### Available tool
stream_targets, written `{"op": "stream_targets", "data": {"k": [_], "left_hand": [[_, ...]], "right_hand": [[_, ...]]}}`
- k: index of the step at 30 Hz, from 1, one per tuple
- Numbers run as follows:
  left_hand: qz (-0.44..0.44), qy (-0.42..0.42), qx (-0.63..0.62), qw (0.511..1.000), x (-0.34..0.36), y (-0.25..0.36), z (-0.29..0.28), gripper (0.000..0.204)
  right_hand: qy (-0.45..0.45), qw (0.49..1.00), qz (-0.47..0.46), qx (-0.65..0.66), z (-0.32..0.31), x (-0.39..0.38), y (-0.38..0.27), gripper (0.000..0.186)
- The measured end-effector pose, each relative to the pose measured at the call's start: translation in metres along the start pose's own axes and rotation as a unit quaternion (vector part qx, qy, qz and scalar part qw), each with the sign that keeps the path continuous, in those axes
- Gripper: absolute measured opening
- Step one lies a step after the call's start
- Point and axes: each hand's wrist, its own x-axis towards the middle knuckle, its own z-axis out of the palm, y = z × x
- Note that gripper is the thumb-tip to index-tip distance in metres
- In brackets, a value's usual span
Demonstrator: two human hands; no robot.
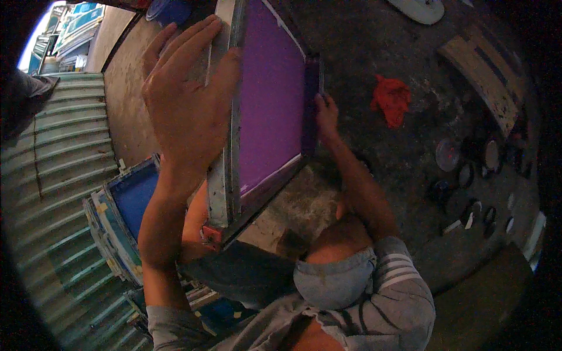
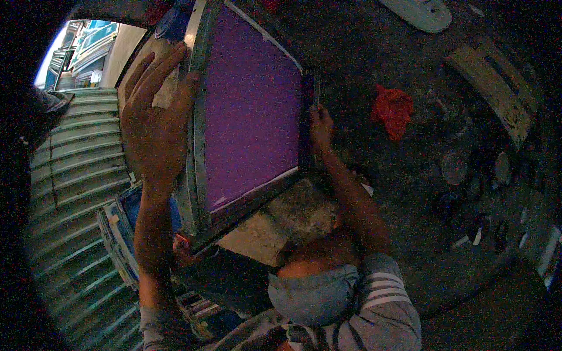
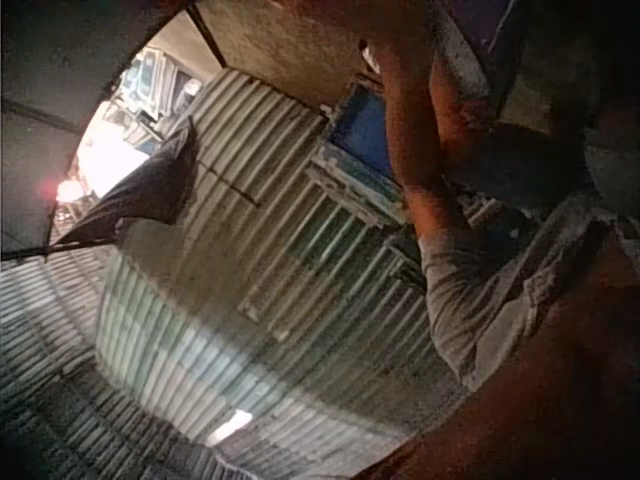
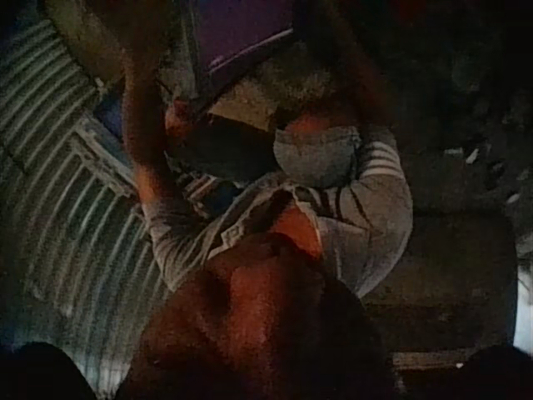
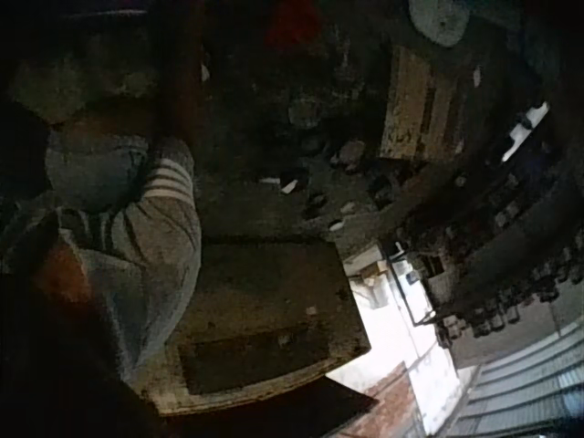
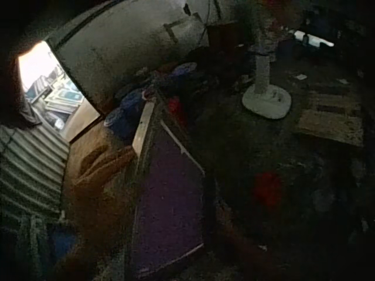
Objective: The person prepares a silkscreen frame for printing by applying purple ink to the mesh surface using a squeegee. They spread the ink evenly across the screen and then use a heat gun to dry the ink on the frame.
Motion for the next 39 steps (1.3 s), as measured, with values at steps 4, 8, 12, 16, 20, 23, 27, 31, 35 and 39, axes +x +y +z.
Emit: {"op": "stream_targets", "data": {"k": [4,8,12,16,20,23,27,31,35,39], "left_hand": [[0.007,0.006,0.002,1.000,0.000,-0.002,0.001,0.034],[-0.015,0.012,-0.018,1.000,0.002,0.001,0.007,0.034],[0.001,-0.010,-0.012,1.000,0.000,0.001,0.005,0.035],[-0.065,-0.013,-0.060,0.996,0.002,0.011,0.006,0.036],[-0.027,-0.014,-0.025,0.999,0.002,0.006,0.003,0.035],[-0.046,-0.002,-0.027,0.999,0.000,0.008,0.004,0.035],[-0.054,0.003,-0.054,0.997,-0.001,0.012,0.003,0.034],[-0.032,0.023,-0.050,0.998,-0.002,0.002,0.016,0.034],[-0.031,0.025,-0.024,0.999,-0.004,-0.004,0.010,0.034],[-0.044,0.019,-0.033,0.998,-0.002,-0.006,0.011,0.036]], "right_hand": [[0.056,0.987,-0.083,-0.128,0.020,-0.005,-0.005,0.043],[0.076,0.987,-0.094,-0.109,0.021,-0.002,-0.004,0.041],[0.049,0.986,-0.104,-0.124,0.022,-0.005,-0.011,0.037],[0.054,0.982,-0.125,-0.129,0.022,-0.005,-0.012,0.035],[0.054,0.982,-0.126,-0.128,0.026,-0.007,-0.018,0.036],[0.051,0.986,-0.110,-0.115,0.025,-0.009,-0.021,0.037],[0.081,0.982,-0.108,-0.131,0.032,-0.017,-0.026,0.039],[0.075,0.983,-0.084,-0.144,0.028,-0.018,-0.042,0.043],[0.054,0.991,-0.045,-0.115,0.048,-0.041,-0.084,0.044],[0.049,0.994,-0.057,-0.077,0.057,-0.053,-0.114,0.045]]}}
